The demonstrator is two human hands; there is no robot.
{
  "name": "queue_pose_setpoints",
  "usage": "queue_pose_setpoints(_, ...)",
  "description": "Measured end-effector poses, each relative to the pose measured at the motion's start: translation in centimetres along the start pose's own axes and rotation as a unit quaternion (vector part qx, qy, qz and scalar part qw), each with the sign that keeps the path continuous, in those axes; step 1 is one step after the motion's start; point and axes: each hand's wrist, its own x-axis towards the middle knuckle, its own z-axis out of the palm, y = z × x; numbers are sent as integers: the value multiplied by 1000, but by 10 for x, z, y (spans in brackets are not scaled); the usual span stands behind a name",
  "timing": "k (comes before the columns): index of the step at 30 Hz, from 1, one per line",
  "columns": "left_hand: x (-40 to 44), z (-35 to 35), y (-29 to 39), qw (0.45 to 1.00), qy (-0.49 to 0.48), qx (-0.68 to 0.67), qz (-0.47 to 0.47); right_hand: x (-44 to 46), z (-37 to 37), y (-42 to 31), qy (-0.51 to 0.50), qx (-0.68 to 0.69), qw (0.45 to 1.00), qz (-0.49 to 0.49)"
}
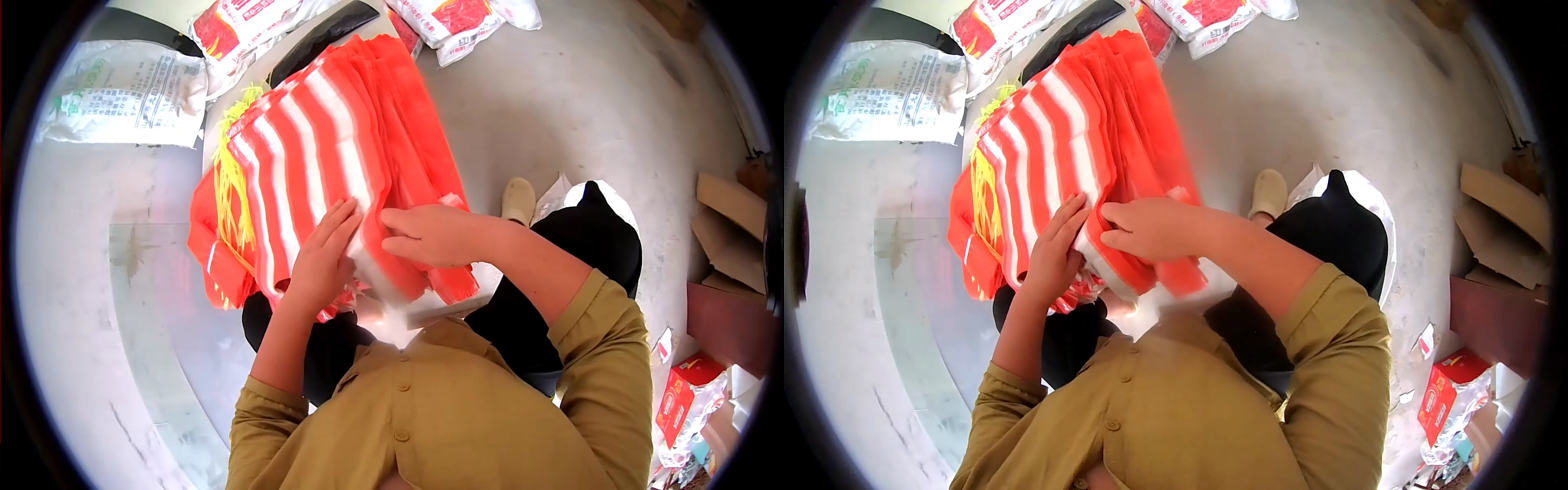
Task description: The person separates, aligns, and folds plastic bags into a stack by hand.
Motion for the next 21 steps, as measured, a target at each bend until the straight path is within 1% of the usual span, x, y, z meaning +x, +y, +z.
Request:
queue_pose_setpoints(2, 5, -1, -6, 1000, -6, -21, -20, 0, 0, 2, -14, -42, 999, -32)
queue_pose_setpoints(5, 7, 6, -21, 974, 32, -210, -83, -1, 9, 9, -14, -12, 992, -125)
queue_pose_setpoints(6, 5, 8, -23, 927, 57, -325, -180, 0, 12, 10, -2, 20, 992, -127)
queue_pose_setpoints(8, 3, 2, -25, 862, 55, -421, -275, 2, 14, 13, 19, 86, 987, -133)
queue_pose_setpoints(10, 4, 4, -28, 831, 77, -470, -288, 10, 10, 21, 10, 83, 989, -125)
queue_pose_setpoints(11, 3, 3, -27, 828, 72, -466, -302, 13, 9, 23, 6, 81, 989, -122)
queue_pose_setpoints(14, 3, -1, -22, 829, 68, -448, -327, 0, 3, -11, -47, -31, 997, -51)
queue_pose_setpoints(16, 2, 2, -21, 839, 80, -430, -324, 2, 11, -7, -84, -122, 984, -95)
queue_pose_setpoints(17, 0, 5, -28, 831, 91, -427, -344, 3, 14, -5, -102, -166, 974, -117)
queue_pose_setpoints(18, 1, 6, -34, 824, 102, -424, -363, -6, 12, -11, -110, -142, 977, -115)
queue_pose_setpoints(20, -1, 9, -39, 818, 114, -425, -370, -10, 13, -8, -148, -56, 982, -104)
queue_pose_setpoints(21, 3, 5, -26, 820, 115, -430, -359, -12, 13, -7, -165, -13, 981, -98)
